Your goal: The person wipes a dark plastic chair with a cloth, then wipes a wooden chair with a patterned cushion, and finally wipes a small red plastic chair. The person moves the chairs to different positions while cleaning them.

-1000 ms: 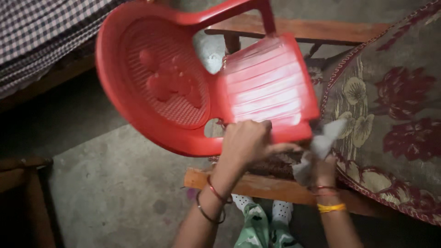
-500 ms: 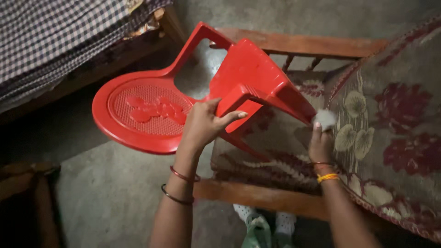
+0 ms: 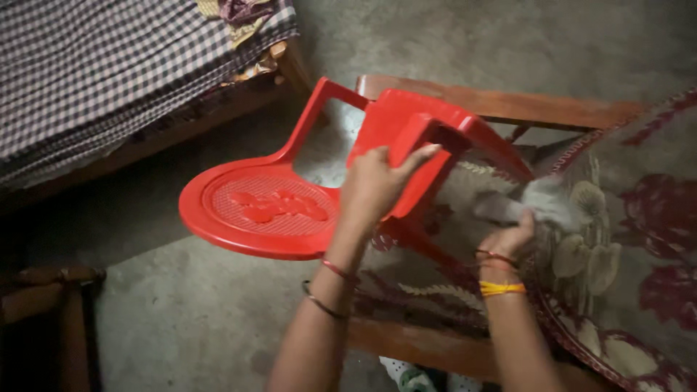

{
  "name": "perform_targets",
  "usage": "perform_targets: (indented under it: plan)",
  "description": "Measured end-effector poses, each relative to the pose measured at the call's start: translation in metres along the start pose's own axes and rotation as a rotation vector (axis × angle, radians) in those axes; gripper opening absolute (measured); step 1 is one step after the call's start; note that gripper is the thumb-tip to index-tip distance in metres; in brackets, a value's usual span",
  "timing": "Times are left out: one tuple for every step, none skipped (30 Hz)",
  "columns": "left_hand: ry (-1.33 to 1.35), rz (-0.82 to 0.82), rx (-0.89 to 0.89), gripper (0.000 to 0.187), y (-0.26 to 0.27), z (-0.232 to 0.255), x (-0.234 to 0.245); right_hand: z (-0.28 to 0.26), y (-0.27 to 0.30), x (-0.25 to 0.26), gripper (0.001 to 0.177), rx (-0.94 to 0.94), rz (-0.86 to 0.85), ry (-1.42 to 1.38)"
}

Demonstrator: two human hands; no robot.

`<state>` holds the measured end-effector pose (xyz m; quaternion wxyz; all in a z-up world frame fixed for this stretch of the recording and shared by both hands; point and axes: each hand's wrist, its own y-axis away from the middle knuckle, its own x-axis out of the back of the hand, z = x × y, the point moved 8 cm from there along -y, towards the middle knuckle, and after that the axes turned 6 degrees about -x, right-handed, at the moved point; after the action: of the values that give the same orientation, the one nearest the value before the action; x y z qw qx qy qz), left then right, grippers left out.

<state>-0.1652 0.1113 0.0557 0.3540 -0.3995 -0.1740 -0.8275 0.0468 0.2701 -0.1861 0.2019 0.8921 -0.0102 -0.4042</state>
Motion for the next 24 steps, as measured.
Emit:
perform_targets:
  plan:
    - [-0.018,0.001,-0.008,0.084,0.000,0.004,-0.006,0.014,0.000,-0.009,0.029,-0.071,-0.032,0.018]
    - [-0.006,-0.019,-0.016,0.084,-0.001,0.010,-0.015,0.026,0.005,-0.021,0.027,-0.120,-0.071,0.053]
    - [0.006,-0.039,-0.024,0.085,-0.003,0.016,-0.022,0.036,0.008,-0.042,0.026,-0.125,-0.128,0.122]
    - [0.019,-0.054,-0.029,0.085,-0.007,0.019,-0.026,0.044,0.016,-0.067,0.025,-0.071,-0.210,0.235]
    - [0.036,-0.067,-0.012,0.086,-0.013,0.019,-0.027,0.048,0.030,-0.088,0.024,-0.005,-0.282,0.348]
    - [0.056,-0.085,0.004,0.086,-0.019,0.020,-0.028,0.047,0.053,-0.102,0.024,0.078,-0.355,0.473]
    - [0.075,-0.102,0.020,0.087,-0.022,0.020,-0.029,0.045,0.083,-0.113,0.025,0.170,-0.445,0.620]
    - [0.075,-0.111,0.027,0.087,-0.026,0.020,-0.028,0.038,0.118,-0.118,0.027,0.307,-0.535,0.760]
    - [0.075,-0.120,0.033,0.088,-0.030,0.020,-0.027,0.030,0.147,-0.122,0.028,0.448,-0.612,0.882]
    - [0.074,-0.128,0.045,0.088,-0.031,0.018,-0.027,0.027,0.160,-0.128,0.030,0.548,-0.656,0.952]
    - [0.082,-0.135,0.061,0.088,-0.031,0.013,-0.026,0.023,0.164,-0.130,0.033,0.588,-0.659,0.969]
    - [0.086,-0.142,0.074,0.088,-0.031,0.008,-0.024,0.024,0.163,-0.132,0.036,0.607,-0.646,0.960]
    - [0.089,-0.149,0.088,0.088,-0.031,0.002,-0.023,0.027,0.152,-0.134,0.038,0.590,-0.597,0.917]
    - [0.099,-0.133,0.089,0.089,-0.030,-0.002,-0.023,0.030,0.134,-0.133,0.041,0.566,-0.536,0.867]
    - [0.109,-0.117,0.089,0.089,-0.030,-0.004,-0.023,0.037,0.113,-0.133,0.045,0.533,-0.466,0.807]
    - [0.119,-0.094,0.089,0.090,-0.033,-0.007,-0.019,0.047,0.095,-0.135,0.048,0.510,-0.417,0.766]
    - [0.105,-0.076,0.070,0.089,-0.036,-0.008,-0.016,0.058,0.086,-0.134,0.051,0.507,-0.378,0.773]
    - [0.091,-0.059,0.059,0.088,-0.036,-0.011,-0.011,0.068,0.087,-0.129,0.054,0.565,-0.363,0.870]
    - [0.077,-0.043,0.048,0.087,-0.036,-0.013,-0.006,0.078,0.098,-0.121,0.058,0.677,-0.340,1.051]
    - [0.082,-0.054,0.071,0.087,-0.036,-0.017,-0.003,0.084,0.115,-0.114,0.062,0.905,-0.290,1.346]
    - [0.088,-0.065,0.093,0.087,-0.036,-0.022,0.002,0.089,0.127,-0.096,0.056,0.911,-0.341,1.384]
    - [0.091,-0.073,0.121,0.088,-0.035,-0.028,0.007,0.093,0.141,-0.073,0.051,0.916,-0.398,1.419]
    - [0.094,-0.077,0.125,0.088,-0.035,-0.033,0.011,0.094,0.150,-0.050,0.049,0.884,-0.448,1.442]
    - [0.098,-0.076,0.135,0.088,-0.033,-0.040,0.015,0.097,0.143,-0.031,0.046,0.821,-0.450,1.478]
